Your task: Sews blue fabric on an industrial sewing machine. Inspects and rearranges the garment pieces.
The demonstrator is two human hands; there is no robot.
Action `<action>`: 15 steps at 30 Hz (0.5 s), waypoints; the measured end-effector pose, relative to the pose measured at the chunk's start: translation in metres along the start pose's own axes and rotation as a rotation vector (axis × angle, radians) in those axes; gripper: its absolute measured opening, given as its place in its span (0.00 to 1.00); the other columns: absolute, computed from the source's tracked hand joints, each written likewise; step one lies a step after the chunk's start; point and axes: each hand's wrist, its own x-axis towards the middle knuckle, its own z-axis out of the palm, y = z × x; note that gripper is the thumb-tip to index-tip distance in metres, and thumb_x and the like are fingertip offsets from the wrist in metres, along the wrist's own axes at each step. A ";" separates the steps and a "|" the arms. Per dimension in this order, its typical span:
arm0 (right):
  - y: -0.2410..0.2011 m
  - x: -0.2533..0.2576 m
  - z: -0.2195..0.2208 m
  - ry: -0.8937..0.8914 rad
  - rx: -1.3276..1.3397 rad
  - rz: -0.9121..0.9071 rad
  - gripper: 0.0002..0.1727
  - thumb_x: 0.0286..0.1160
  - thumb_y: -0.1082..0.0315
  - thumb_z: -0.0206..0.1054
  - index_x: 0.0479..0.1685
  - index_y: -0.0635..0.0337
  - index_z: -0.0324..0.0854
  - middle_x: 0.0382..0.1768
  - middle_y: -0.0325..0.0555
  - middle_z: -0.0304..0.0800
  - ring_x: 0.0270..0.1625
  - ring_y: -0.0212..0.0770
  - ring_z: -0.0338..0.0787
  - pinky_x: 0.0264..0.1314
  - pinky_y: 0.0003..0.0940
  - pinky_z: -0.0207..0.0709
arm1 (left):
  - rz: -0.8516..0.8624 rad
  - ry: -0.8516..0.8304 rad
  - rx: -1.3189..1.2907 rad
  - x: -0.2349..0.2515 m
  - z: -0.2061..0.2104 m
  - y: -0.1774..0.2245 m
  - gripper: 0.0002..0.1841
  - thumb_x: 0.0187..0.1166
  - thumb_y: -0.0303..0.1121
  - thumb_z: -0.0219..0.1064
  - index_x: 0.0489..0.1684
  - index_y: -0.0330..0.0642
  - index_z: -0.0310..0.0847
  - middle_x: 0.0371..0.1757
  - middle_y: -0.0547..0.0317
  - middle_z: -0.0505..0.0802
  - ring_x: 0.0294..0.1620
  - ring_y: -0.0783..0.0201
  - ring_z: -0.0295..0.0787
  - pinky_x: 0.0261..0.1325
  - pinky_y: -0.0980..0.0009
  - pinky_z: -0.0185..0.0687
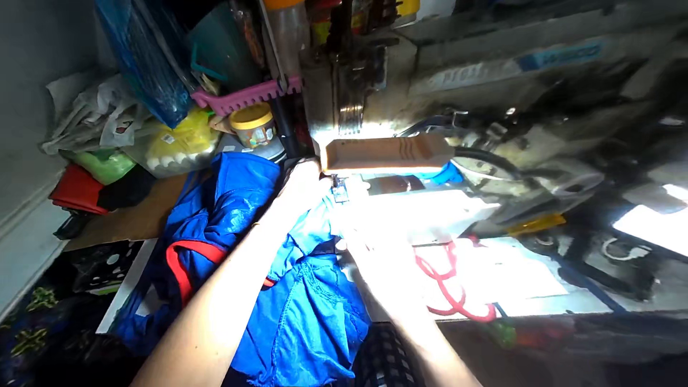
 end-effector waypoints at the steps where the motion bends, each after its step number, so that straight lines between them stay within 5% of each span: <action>1: 0.000 -0.002 -0.001 -0.016 0.010 -0.014 0.11 0.78 0.62 0.66 0.48 0.55 0.92 0.29 0.32 0.93 0.31 0.22 0.90 0.37 0.23 0.85 | 0.056 0.045 -0.007 -0.008 -0.004 0.001 0.16 0.82 0.34 0.64 0.55 0.28 0.86 0.57 0.36 0.91 0.66 0.43 0.85 0.72 0.45 0.73; 5: -0.002 -0.003 -0.017 0.067 0.035 -0.115 0.12 0.76 0.62 0.66 0.40 0.59 0.92 0.22 0.32 0.87 0.24 0.18 0.82 0.29 0.15 0.78 | 0.069 0.189 0.079 -0.083 -0.044 0.018 0.09 0.85 0.38 0.65 0.48 0.43 0.88 0.61 0.53 0.91 0.67 0.49 0.83 0.68 0.44 0.73; 8: -0.007 0.002 -0.022 0.036 0.020 -0.147 0.09 0.75 0.61 0.68 0.37 0.55 0.91 0.20 0.28 0.83 0.21 0.17 0.78 0.25 0.15 0.75 | -0.056 0.125 0.277 -0.141 -0.043 0.002 0.13 0.72 0.50 0.71 0.42 0.53 0.86 0.57 0.63 0.90 0.70 0.53 0.82 0.69 0.40 0.71; 10: -0.015 0.006 -0.014 -0.070 -0.146 -0.106 0.11 0.75 0.57 0.72 0.46 0.52 0.92 0.29 0.36 0.90 0.29 0.30 0.88 0.33 0.33 0.84 | -0.108 0.051 0.335 -0.153 -0.033 0.000 0.07 0.74 0.39 0.71 0.39 0.48 0.86 0.46 0.56 0.92 0.61 0.51 0.86 0.70 0.40 0.69; 12: -0.017 0.009 0.000 -0.110 -0.233 -0.090 0.13 0.76 0.59 0.73 0.52 0.56 0.90 0.37 0.47 0.91 0.35 0.46 0.91 0.38 0.52 0.85 | -0.054 0.233 0.364 -0.146 -0.029 0.000 0.03 0.73 0.27 0.68 0.32 0.42 0.87 0.38 0.52 0.90 0.49 0.48 0.88 0.58 0.42 0.76; 14: -0.015 0.014 0.004 -0.100 -0.175 -0.128 0.10 0.77 0.65 0.71 0.48 0.61 0.90 0.37 0.49 0.90 0.38 0.45 0.90 0.40 0.48 0.84 | 0.037 0.460 0.348 -0.132 -0.025 -0.008 0.05 0.71 0.23 0.65 0.30 0.41 0.85 0.42 0.51 0.90 0.49 0.48 0.86 0.54 0.46 0.76; 15: -0.013 0.016 0.001 -0.153 -0.115 -0.152 0.13 0.78 0.67 0.70 0.54 0.65 0.89 0.41 0.52 0.91 0.42 0.45 0.90 0.45 0.46 0.84 | 0.070 0.523 0.336 -0.125 -0.017 -0.017 0.05 0.72 0.22 0.64 0.30 0.40 0.85 0.44 0.50 0.90 0.51 0.47 0.85 0.54 0.46 0.75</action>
